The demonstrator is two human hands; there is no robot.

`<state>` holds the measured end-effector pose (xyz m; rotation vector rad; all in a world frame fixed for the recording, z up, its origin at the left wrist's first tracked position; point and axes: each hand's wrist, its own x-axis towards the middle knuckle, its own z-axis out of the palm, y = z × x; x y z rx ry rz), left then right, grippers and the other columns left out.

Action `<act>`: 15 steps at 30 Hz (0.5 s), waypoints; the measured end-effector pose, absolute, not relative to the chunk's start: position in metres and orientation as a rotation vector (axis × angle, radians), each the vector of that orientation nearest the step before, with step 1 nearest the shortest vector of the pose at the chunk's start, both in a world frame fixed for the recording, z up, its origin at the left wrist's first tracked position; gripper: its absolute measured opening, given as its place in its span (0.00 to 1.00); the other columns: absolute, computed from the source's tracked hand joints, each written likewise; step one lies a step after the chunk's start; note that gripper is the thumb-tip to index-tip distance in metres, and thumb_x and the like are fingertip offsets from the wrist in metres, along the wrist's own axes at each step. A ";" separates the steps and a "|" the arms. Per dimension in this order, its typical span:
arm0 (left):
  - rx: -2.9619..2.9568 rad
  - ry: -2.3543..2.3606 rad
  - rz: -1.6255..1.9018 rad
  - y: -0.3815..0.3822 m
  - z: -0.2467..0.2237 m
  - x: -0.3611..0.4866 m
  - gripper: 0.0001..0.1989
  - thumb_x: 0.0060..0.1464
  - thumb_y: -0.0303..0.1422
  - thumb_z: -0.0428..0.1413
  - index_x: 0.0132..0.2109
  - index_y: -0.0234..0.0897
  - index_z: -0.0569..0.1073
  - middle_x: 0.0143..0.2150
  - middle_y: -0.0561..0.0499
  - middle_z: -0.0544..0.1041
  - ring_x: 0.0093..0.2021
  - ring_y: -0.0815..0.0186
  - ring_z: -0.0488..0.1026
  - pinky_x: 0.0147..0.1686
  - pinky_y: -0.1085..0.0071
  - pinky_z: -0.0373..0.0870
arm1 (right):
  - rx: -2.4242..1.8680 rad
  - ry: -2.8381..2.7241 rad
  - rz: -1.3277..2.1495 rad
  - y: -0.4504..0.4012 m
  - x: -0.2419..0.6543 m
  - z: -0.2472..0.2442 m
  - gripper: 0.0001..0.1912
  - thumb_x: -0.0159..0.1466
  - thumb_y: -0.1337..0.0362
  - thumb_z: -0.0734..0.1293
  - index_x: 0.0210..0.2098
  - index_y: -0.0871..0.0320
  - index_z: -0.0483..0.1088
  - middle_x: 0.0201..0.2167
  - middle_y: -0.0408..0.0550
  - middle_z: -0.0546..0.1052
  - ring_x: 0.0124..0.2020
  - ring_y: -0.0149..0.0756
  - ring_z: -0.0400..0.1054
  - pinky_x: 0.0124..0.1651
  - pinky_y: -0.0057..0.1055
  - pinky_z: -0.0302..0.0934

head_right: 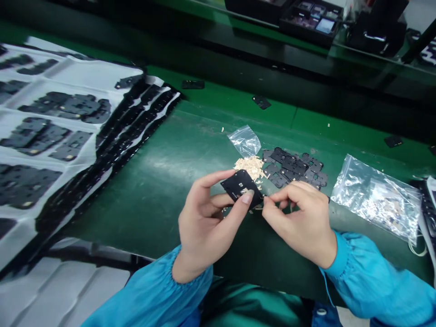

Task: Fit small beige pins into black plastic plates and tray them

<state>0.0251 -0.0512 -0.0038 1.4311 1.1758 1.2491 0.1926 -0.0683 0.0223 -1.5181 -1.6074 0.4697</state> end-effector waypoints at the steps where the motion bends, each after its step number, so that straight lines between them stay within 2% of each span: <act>1: 1.441 1.177 1.255 -0.052 -0.004 0.026 0.21 0.61 0.26 0.63 0.59 0.42 0.69 0.34 0.55 0.85 0.32 0.69 0.83 0.39 0.77 0.80 | -1.494 -1.641 0.430 -0.069 0.192 0.022 0.09 0.60 0.72 0.72 0.24 0.57 0.73 0.20 0.39 0.72 0.23 0.28 0.63 0.29 0.29 0.58; 6: 1.487 1.200 1.273 -0.053 -0.004 0.027 0.22 0.60 0.27 0.64 0.60 0.42 0.70 0.33 0.56 0.86 0.29 0.71 0.83 0.38 0.77 0.80 | -1.427 -1.733 0.291 -0.069 0.192 0.024 0.10 0.62 0.72 0.72 0.26 0.57 0.72 0.20 0.40 0.73 0.23 0.29 0.64 0.29 0.30 0.58; 9: 1.518 1.207 1.278 -0.054 -0.002 0.027 0.22 0.60 0.27 0.64 0.59 0.42 0.70 0.33 0.56 0.86 0.31 0.68 0.84 0.39 0.75 0.82 | -1.420 -1.745 0.267 -0.069 0.192 0.024 0.10 0.62 0.71 0.72 0.26 0.56 0.72 0.20 0.40 0.73 0.23 0.30 0.64 0.29 0.31 0.59; 15: 1.580 1.229 1.239 -0.053 0.003 0.027 0.21 0.61 0.27 0.63 0.59 0.40 0.69 0.31 0.56 0.85 0.28 0.65 0.83 0.36 0.69 0.83 | -1.535 -1.651 0.460 -0.070 0.191 0.025 0.09 0.62 0.68 0.71 0.25 0.54 0.74 0.20 0.40 0.72 0.22 0.31 0.63 0.27 0.31 0.59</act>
